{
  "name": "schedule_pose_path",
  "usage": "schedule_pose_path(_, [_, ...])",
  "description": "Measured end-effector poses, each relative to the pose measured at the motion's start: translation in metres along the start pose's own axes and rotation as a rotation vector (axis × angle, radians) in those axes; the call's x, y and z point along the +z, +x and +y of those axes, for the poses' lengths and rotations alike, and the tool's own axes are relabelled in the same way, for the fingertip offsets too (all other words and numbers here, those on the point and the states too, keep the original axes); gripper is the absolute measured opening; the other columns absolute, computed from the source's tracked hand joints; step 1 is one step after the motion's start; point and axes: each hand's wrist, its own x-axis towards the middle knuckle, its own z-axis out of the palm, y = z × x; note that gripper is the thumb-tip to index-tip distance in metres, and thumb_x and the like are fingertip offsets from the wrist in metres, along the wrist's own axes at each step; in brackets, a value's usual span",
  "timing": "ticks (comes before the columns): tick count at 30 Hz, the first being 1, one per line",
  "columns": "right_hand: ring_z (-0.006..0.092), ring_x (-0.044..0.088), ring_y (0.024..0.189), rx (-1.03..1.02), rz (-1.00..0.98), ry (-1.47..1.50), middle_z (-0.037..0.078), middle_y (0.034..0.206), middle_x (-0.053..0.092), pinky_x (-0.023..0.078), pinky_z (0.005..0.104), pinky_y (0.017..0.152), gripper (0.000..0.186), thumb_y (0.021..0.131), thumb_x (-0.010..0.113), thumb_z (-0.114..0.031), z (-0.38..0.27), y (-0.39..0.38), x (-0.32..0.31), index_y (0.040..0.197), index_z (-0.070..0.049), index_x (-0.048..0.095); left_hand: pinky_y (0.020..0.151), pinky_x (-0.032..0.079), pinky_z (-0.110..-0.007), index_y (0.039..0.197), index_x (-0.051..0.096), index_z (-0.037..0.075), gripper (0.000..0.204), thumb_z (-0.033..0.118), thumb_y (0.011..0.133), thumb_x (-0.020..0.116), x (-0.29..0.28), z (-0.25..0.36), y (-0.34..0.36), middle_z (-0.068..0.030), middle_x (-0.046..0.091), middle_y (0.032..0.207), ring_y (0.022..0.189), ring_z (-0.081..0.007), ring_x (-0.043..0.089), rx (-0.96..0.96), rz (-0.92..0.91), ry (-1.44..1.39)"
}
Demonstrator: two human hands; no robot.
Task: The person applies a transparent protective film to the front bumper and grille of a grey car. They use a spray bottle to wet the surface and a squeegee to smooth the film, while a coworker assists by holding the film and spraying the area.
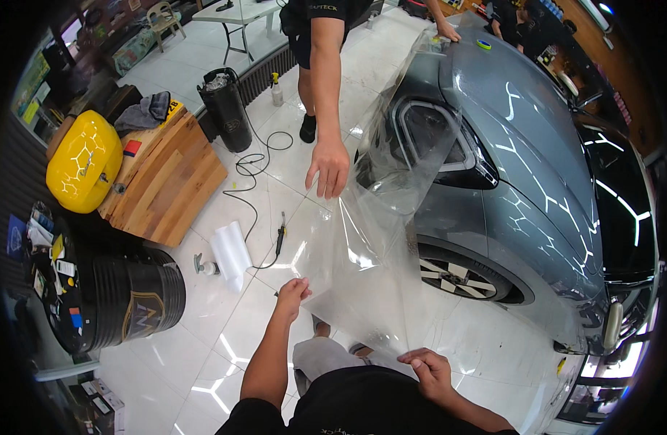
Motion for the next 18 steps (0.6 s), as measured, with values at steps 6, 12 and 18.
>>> schedule_pose_path(6, [0.0229, 0.065, 0.084, 0.088, 0.150, -0.085, 0.013, 0.090, 0.069, 0.050, 0.0319, 0.079, 0.025, 0.094, 0.050, -0.016, 0.038, -0.027, -0.030, 0.090, 0.001, 0.068, 0.065, 0.043, -0.033, 0.081, 0.055, 0.002, 0.032, 0.030, 0.097, 0.050, 0.016, -0.008, -0.004, -0.0046, 0.052, 0.070, 0.064, -0.0174, 0.050, 0.116, 0.248, 0.121])
schedule_pose_path(12, [0.0191, 0.062, 0.086, 0.122, 0.146, -0.038, 0.014, 0.089, 0.067, 0.046, 0.0313, 0.083, 0.026, 0.097, 0.047, -0.014, 0.070, -0.050, -0.059, 0.085, 0.003, 0.062, 0.059, 0.042, -0.039, 0.081, 0.057, -0.003, 0.040, 0.034, 0.096, 0.053, 0.013, -0.022, 0.051, -0.0108, 0.053, 0.064, 0.062, -0.0217, 0.052, 0.558, 0.586, 0.567])
schedule_pose_path(18, [0.0177, 0.060, 0.081, 0.054, 0.247, -0.058, 0.012, 0.084, 0.065, 0.046, 0.0313, 0.080, 0.027, 0.098, 0.045, -0.015, 0.098, -0.052, -0.115, 0.082, 0.002, 0.060, 0.055, 0.039, -0.034, 0.075, 0.054, 0.001, 0.045, 0.039, 0.097, 0.047, 0.054, -0.087, -0.012, -0.0066, 0.051, 0.062, 0.058, -0.0175, 0.047, 0.145, 0.263, 0.389])
